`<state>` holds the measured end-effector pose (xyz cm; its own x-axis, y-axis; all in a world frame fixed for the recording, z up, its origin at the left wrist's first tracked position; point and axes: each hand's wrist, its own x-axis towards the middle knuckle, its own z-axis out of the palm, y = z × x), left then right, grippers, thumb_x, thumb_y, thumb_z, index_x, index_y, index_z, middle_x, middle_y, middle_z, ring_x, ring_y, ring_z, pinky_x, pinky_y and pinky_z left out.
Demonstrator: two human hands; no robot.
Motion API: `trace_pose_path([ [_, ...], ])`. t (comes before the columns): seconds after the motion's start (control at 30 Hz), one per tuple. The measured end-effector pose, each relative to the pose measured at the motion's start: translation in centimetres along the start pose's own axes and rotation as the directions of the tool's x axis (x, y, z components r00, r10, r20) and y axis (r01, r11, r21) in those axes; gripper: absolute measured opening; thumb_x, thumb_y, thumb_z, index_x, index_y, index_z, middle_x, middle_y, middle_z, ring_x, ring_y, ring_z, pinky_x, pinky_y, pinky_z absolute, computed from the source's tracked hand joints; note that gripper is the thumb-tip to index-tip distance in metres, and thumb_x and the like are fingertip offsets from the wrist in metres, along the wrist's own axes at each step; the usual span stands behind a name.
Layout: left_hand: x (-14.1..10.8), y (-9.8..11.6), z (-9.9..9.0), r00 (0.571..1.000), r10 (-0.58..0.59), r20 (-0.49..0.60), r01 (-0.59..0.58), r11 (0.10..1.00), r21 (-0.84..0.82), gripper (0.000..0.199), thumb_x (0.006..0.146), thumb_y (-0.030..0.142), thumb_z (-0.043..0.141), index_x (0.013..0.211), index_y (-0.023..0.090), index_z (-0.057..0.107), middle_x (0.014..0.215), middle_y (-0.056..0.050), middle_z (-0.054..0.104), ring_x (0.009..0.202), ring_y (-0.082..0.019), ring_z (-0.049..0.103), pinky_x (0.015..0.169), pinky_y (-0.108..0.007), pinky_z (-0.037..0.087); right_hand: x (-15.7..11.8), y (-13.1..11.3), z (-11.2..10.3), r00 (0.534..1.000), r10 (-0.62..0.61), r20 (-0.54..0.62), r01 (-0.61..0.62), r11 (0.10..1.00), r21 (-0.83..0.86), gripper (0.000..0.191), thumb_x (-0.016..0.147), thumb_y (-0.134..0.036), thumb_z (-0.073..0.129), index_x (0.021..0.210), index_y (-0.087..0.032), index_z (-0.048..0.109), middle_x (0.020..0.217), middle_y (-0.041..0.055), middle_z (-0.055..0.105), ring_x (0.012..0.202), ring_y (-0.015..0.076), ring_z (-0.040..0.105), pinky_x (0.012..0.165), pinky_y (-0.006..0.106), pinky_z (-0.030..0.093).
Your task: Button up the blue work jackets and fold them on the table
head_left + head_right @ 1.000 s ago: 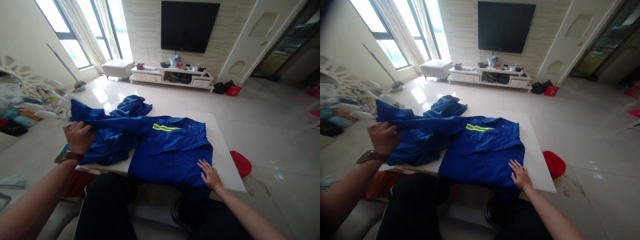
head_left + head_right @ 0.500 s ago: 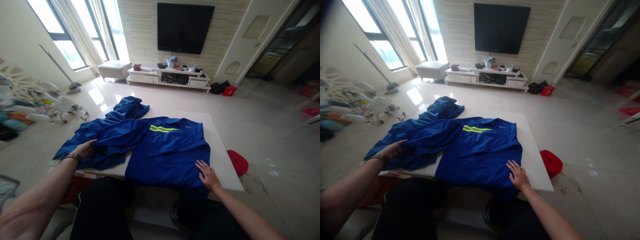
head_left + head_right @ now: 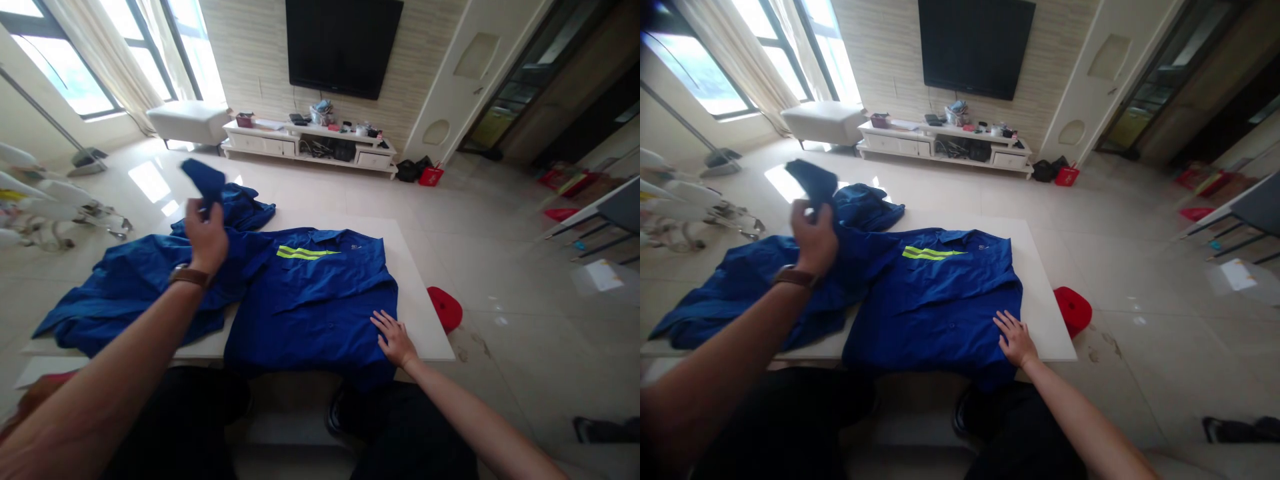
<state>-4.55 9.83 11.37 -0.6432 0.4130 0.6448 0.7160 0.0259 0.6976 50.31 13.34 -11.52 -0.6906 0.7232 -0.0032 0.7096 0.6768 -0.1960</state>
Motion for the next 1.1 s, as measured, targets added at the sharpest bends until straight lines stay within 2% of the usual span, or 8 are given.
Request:
trace_pose_path([
  [0.13, -12.8, 7.7, 8.2, 0.861, 0.272, 0.429, -0.237, 0.962, -0.135, 0.007, 0.101, 0.02, 0.047, 0.104, 0.017, 0.052, 0.138, -0.013, 0.057, 0.137, -0.022, 0.048, 0.123, -0.05, 0.03, 0.0, -0.1, -0.2, 1.0, 0.0, 0.004, 0.0, 1.0, -0.006, 0.061, 0.094, -0.025, 0.044, 0.155, -0.031, 0.048, 0.164, 0.0031, 0.037, 0.152, 0.0274, 0.03, 0.109, 0.049, 0.036],
  [0.23, -22.0, 9.3, 10.8, 0.51, 0.321, 0.798, -0.321, 0.932, -0.17, 0.047, 0.085, 0.024, 0.069, 0.129, 0.02, 0.054, 0.151, -0.013, 0.052, 0.151, -0.032, 0.035, 0.128, -0.061, 0.013, 0.0, 0.0, -0.2, 1.0, 0.001, 0.011, -0.001, 1.0, -0.002, 0.061, 0.094, -0.024, 0.045, 0.155, -0.03, 0.048, 0.164, 0.0038, 0.038, 0.152, 0.0281, 0.031, 0.109, 0.049, 0.036],
  [0.3, -25.3, 7.9, 11.0, 0.388, 0.287, 0.876, -0.359, 0.922, -0.144, 0.071, 0.079, 0.02, 0.072, 0.145, 0.023, 0.047, 0.162, -0.012, 0.041, 0.157, -0.033, 0.022, 0.129, -0.062, 0.004, 0.0, 0.0, -0.2, 1.0, 0.003, 0.008, -0.003, 1.0, 0.001, 0.062, 0.093, -0.023, 0.045, 0.155, -0.029, 0.048, 0.164, 0.0041, 0.038, 0.151, 0.0278, 0.031, 0.109, 0.048, 0.036],
  [0.53, -24.3, 0.6, 9.6, 0.389, 0.049, 0.92, -0.34, 0.936, 0.094, 0.066, 0.083, 0.024, 0.069, 0.147, 0.027, 0.053, 0.16, -0.012, 0.044, 0.154, -0.036, 0.028, 0.126, -0.064, 0.014, 0.0, -0.1, -0.1, 1.0, 0.001, 0.008, -0.002, 1.0, 0.011, 0.062, 0.093, -0.023, 0.045, 0.154, -0.028, 0.049, 0.164, 0.004, 0.038, 0.152, 0.0274, 0.03, 0.11, 0.048, 0.035],
  [0.67, -25.2, 3.0, 11.9, 0.382, 0.207, 0.901, -0.395, 0.918, -0.044, 0.07, 0.085, 0.037, 0.072, 0.15, 0.027, 0.048, 0.158, -0.012, 0.044, 0.149, -0.034, 0.032, 0.125, -0.06, 0.018, 0.0, 0.0, 0.0, 1.0, -0.001, 0.011, 0.0, 1.0, 0.008, 0.062, 0.093, -0.023, 0.044, 0.155, -0.028, 0.047, 0.165, 0.0034, 0.036, 0.152, 0.0271, 0.029, 0.11, 0.048, 0.034],
  [0.8, -27.4, 6.7, 14.8, 0.248, 0.412, 0.877, -0.537, 0.812, -0.229, 0.042, 0.094, 0.018, 0.055, 0.135, 0.025, 0.059, 0.143, -0.011, 0.056, 0.133, -0.027, 0.047, 0.117, -0.047, 0.033, 0.0, -0.1, -0.1, 1.0, 0.007, 0.018, -0.007, 1.0, 0.003, 0.062, 0.093, -0.022, 0.044, 0.155, -0.028, 0.048, 0.165, 0.0032, 0.036, 0.153, 0.0271, 0.028, 0.11, 0.048, 0.034],
  [0.97, -28.0, 7.5, 17.8, 0.45, 0.099, 0.888, -0.397, 0.912, 0.1, 0.037, 0.091, 0.025, 0.06, 0.126, 0.015, 0.059, 0.13, -0.018, 0.059, 0.121, -0.033, 0.05, 0.097, -0.045, 0.044, 0.1, -0.3, -0.4, 1.0, 0.012, 0.016, -0.012, 1.0, 0.009, 0.063, 0.091, -0.022, 0.047, 0.155, -0.027, 0.048, 0.164, 0.0032, 0.037, 0.152, 0.0269, 0.028, 0.111, 0.047, 0.034],
  [1.1, -27.7, 7.6, 18.4, 0.417, 0.05, 0.907, -0.321, 0.942, 0.096, 0.027, 0.09, 0.01, 0.051, 0.113, 0.018, 0.062, 0.11, -0.011, 0.065, 0.107, -0.026, 0.056, 0.092, -0.039, 0.045, 0.1, -0.3, -0.5, 1.0, 0.006, 0.014, -0.006, 1.0, 0.018, 0.063, 0.091, -0.022, 0.047, 0.155, -0.026, 0.048, 0.165, 0.0036, 0.037, 0.153, 0.0271, 0.028, 0.111, 0.047, 0.034],
])
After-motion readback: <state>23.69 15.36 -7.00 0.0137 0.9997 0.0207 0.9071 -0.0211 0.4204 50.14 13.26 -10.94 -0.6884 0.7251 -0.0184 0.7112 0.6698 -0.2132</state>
